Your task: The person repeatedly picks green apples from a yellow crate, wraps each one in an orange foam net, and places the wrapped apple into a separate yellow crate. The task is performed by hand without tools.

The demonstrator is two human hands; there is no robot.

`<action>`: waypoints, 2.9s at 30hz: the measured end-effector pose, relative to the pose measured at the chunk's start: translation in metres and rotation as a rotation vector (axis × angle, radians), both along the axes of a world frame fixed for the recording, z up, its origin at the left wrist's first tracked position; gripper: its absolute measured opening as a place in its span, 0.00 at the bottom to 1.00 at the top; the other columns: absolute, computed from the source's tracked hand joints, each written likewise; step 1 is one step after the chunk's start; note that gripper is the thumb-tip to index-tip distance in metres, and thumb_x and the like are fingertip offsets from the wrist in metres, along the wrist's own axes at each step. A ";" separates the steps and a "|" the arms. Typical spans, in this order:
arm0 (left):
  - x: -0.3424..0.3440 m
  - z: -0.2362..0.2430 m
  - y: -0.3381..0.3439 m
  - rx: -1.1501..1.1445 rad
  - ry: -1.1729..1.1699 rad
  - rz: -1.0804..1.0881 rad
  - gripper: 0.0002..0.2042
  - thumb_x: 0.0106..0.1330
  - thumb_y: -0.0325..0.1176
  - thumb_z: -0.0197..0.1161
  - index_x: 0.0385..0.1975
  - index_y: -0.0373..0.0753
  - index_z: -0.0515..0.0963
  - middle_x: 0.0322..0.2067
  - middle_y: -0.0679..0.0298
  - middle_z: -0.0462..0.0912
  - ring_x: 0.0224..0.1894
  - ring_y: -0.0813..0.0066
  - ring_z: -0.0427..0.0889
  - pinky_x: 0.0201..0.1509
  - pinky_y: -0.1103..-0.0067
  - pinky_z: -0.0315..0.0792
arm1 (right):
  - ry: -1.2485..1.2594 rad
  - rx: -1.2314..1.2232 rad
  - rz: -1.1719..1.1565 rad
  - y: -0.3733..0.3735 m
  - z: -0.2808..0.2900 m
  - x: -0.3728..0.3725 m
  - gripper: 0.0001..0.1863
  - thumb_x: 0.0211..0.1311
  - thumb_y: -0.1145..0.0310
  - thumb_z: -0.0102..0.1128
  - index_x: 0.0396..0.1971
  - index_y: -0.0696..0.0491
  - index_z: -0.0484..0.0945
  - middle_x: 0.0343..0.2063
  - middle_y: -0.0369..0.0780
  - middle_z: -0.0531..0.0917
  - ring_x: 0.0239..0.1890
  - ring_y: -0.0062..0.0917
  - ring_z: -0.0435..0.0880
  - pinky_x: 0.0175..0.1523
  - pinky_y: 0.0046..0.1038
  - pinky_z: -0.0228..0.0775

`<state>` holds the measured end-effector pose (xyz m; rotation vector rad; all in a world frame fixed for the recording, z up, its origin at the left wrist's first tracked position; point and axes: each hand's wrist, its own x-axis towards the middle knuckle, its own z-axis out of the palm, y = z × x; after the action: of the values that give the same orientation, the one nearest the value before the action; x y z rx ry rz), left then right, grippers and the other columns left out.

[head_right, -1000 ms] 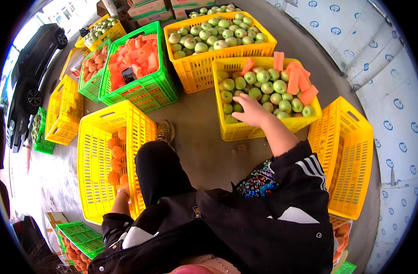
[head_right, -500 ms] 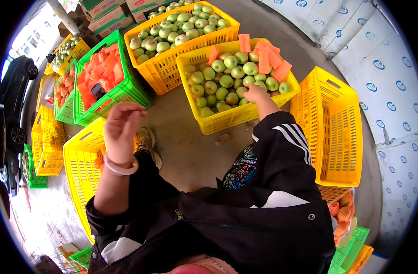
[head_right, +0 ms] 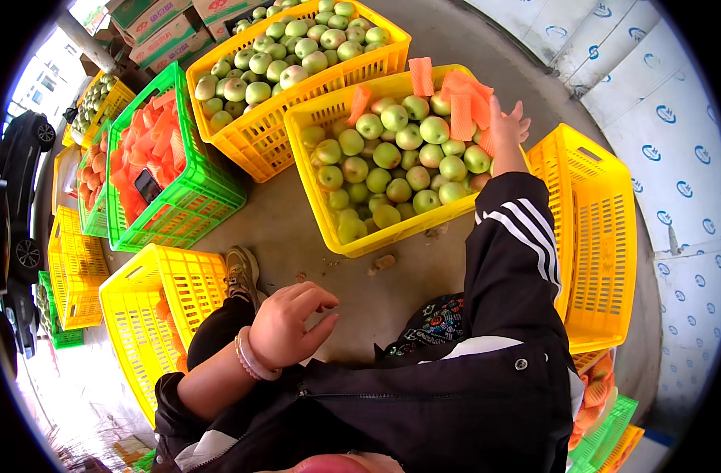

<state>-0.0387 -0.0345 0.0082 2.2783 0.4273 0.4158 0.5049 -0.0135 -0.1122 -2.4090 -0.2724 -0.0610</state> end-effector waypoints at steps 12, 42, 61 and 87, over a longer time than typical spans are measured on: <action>0.011 -0.014 0.023 -0.081 0.149 0.001 0.09 0.56 0.29 0.66 0.36 0.37 0.77 0.31 0.58 0.80 0.31 0.63 0.82 0.35 0.73 0.76 | 0.064 -0.478 0.479 0.099 -0.033 -0.032 0.42 0.56 0.38 0.56 0.70 0.33 0.56 0.72 0.37 0.53 0.74 0.40 0.48 0.67 0.64 0.38; 0.002 -0.009 0.071 -0.943 -0.349 0.256 0.17 0.68 0.40 0.62 0.48 0.34 0.74 0.40 0.64 0.80 0.40 0.77 0.81 0.47 0.79 0.76 | 0.531 0.654 1.102 -0.028 0.119 -0.316 0.09 0.60 0.74 0.66 0.29 0.51 0.71 0.26 0.26 0.72 0.29 0.07 0.68 0.36 0.13 0.64; 0.009 -0.003 0.047 -1.262 -0.512 0.183 0.18 0.68 0.42 0.62 0.46 0.37 0.67 0.37 0.63 0.76 0.36 0.78 0.76 0.40 0.79 0.75 | 0.819 0.577 1.279 -0.059 0.133 -0.383 0.12 0.63 0.67 0.65 0.38 0.53 0.70 0.31 0.30 0.75 0.32 0.11 0.71 0.38 0.15 0.65; 0.013 -0.010 0.030 0.080 -0.189 0.394 0.07 0.50 0.27 0.60 0.25 0.38 0.69 0.26 0.56 0.76 0.29 0.53 0.79 0.31 0.64 0.73 | 1.730 0.369 1.290 -0.057 0.128 -0.351 0.09 0.67 0.67 0.55 0.43 0.52 0.74 0.20 0.30 0.75 0.19 0.16 0.68 0.28 0.23 0.63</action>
<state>-0.0258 -0.0044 -0.0019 2.2019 0.7762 0.8520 0.1535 -0.0705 0.0161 -0.8542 -0.7273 2.0632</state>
